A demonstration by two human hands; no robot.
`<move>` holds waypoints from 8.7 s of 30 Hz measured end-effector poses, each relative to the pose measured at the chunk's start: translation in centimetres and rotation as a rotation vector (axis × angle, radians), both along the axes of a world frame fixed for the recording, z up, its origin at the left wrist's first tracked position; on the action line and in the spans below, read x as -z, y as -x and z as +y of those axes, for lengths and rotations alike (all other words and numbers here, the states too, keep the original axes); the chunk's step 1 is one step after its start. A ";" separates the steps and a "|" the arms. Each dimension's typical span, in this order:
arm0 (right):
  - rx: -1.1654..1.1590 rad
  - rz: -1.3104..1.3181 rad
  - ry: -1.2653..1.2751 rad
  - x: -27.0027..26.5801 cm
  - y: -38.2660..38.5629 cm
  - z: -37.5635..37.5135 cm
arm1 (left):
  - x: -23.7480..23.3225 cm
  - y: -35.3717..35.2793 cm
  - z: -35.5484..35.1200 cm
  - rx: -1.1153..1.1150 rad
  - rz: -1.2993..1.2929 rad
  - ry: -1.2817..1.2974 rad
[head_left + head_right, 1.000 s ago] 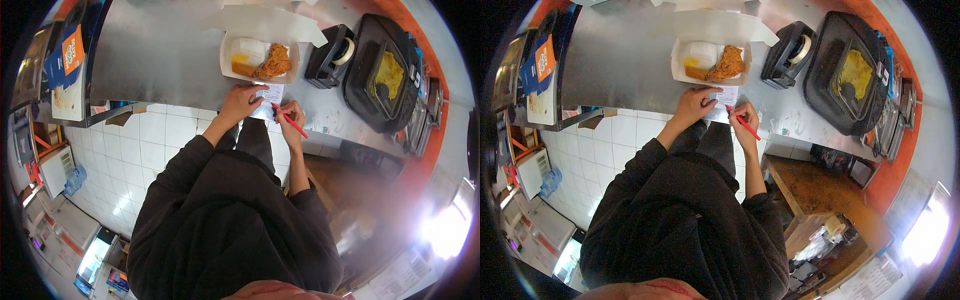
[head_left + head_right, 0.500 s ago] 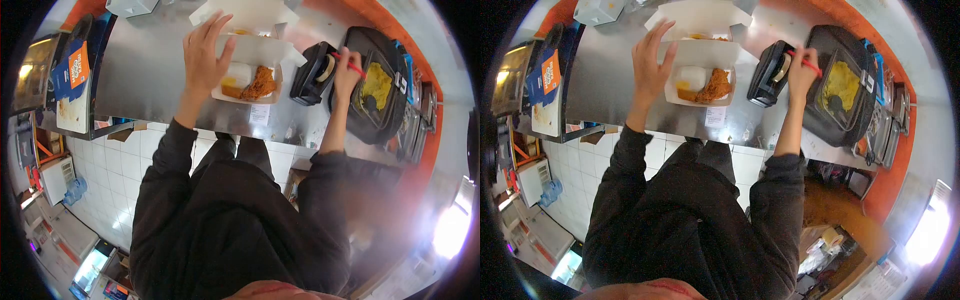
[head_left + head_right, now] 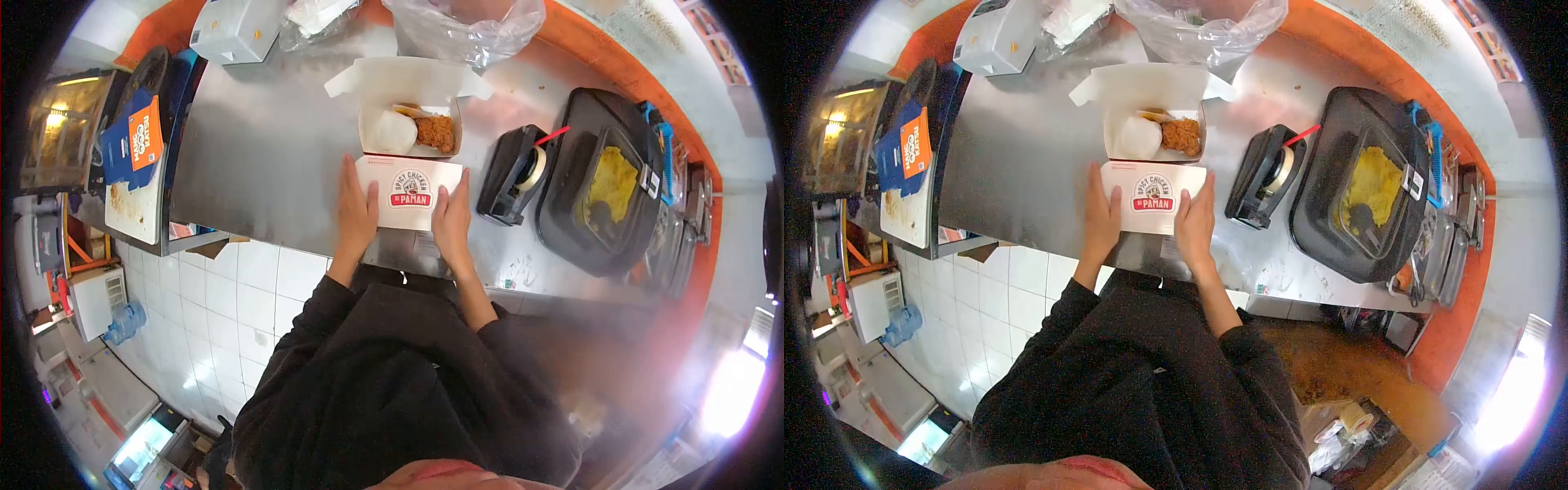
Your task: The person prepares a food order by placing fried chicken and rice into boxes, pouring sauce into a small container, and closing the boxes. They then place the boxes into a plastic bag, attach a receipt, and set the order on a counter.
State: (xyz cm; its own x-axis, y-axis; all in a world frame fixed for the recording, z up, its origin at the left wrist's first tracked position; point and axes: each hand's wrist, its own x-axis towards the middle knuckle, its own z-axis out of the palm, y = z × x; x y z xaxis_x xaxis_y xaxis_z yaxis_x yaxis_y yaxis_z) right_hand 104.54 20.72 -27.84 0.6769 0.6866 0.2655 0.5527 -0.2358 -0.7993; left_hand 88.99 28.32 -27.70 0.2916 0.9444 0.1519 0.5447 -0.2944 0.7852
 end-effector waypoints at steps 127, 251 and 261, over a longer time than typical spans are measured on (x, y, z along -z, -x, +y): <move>0.087 0.270 -0.061 -9.3 -2.0 -7.1 | -10.6 3.3 4.4 -0.013 -0.255 -0.131; 0.543 -0.205 0.148 -1.0 -4.3 -10.4 | -8.8 1.3 2.7 0.786 0.425 -0.560; 0.522 -0.149 0.290 -2.1 -7.9 -13.2 | -8.7 1.9 2.9 0.763 0.351 -0.535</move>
